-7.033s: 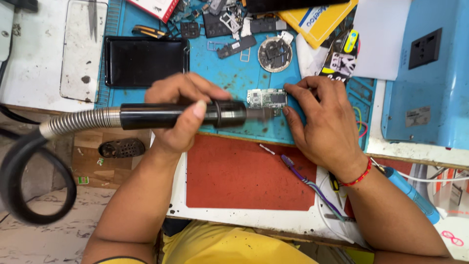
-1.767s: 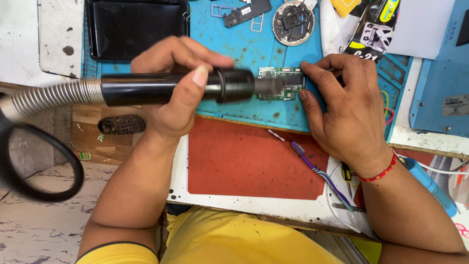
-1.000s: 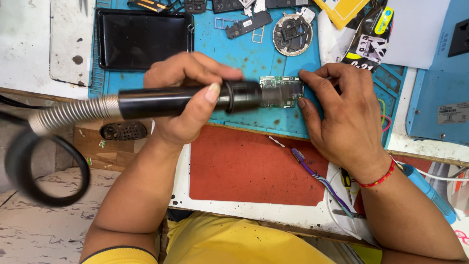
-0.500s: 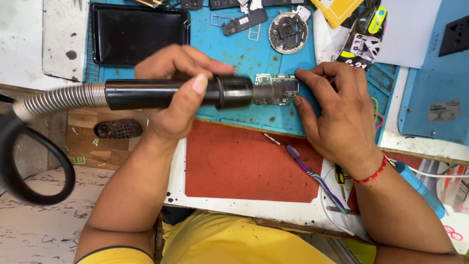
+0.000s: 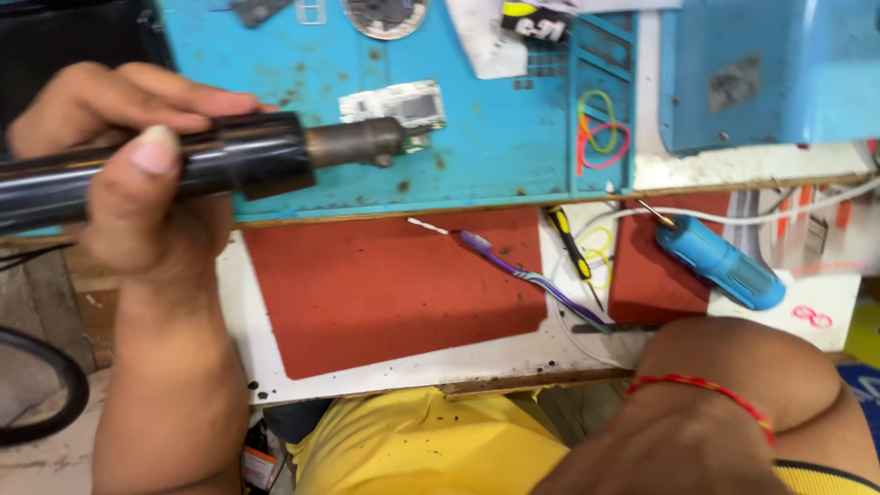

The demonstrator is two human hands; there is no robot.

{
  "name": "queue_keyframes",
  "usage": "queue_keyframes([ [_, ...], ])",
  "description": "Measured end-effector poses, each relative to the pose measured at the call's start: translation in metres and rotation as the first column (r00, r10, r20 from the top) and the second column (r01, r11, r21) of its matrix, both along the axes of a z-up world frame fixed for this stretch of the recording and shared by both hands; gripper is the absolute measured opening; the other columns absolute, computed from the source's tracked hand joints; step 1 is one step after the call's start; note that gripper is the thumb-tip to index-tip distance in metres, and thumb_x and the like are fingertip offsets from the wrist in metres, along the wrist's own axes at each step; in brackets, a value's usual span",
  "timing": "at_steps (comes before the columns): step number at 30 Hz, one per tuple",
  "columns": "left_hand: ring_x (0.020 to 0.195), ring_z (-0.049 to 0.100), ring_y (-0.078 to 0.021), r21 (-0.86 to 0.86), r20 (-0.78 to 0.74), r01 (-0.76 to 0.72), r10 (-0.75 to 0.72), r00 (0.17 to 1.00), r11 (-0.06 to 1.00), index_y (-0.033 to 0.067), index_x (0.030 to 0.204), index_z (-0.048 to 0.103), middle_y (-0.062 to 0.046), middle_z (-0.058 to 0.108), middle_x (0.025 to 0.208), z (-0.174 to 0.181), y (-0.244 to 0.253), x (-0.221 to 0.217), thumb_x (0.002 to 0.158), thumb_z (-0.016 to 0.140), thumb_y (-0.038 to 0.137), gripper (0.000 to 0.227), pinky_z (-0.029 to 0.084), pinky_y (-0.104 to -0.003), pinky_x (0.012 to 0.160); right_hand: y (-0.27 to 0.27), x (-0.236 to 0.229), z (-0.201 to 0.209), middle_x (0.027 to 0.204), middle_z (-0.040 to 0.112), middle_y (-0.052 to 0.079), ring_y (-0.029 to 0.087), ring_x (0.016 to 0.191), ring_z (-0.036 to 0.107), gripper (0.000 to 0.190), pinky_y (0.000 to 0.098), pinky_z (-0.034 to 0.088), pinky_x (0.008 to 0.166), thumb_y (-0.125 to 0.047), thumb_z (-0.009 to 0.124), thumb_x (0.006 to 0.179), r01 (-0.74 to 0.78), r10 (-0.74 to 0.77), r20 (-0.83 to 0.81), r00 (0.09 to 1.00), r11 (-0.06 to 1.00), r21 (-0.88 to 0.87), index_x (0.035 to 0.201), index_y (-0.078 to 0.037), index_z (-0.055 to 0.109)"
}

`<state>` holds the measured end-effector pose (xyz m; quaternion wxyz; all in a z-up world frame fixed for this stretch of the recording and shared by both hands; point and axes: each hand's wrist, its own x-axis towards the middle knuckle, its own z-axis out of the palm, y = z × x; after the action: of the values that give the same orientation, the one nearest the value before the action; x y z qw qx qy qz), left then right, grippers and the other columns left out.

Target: The person uses a hot air gun to apply heat to a small green circuit board held on a blue mat. After heating, the person uses a small metal tool to scrape or clean the surface of the board.

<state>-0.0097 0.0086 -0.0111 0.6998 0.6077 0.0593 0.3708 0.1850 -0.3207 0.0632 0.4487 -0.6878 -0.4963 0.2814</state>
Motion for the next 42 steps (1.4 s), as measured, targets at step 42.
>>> queue_keyframes([
  [42,0.088,0.075,-0.0213,0.160,-0.083,-0.204,0.219,0.972,0.966,0.0016,0.092,0.058,-0.018,0.071,0.100,0.016,-0.009,0.016,0.100,0.067,0.029,0.030,0.062,-0.030,0.083,0.129,0.019,-0.031,0.115,0.060,0.012,0.031,0.103,0.060,0.037,0.0410,0.052,0.084,-0.016,0.079,0.096,0.021,0.043,0.705,0.708,0.996,-0.082,0.131,-0.009,0.072],
])
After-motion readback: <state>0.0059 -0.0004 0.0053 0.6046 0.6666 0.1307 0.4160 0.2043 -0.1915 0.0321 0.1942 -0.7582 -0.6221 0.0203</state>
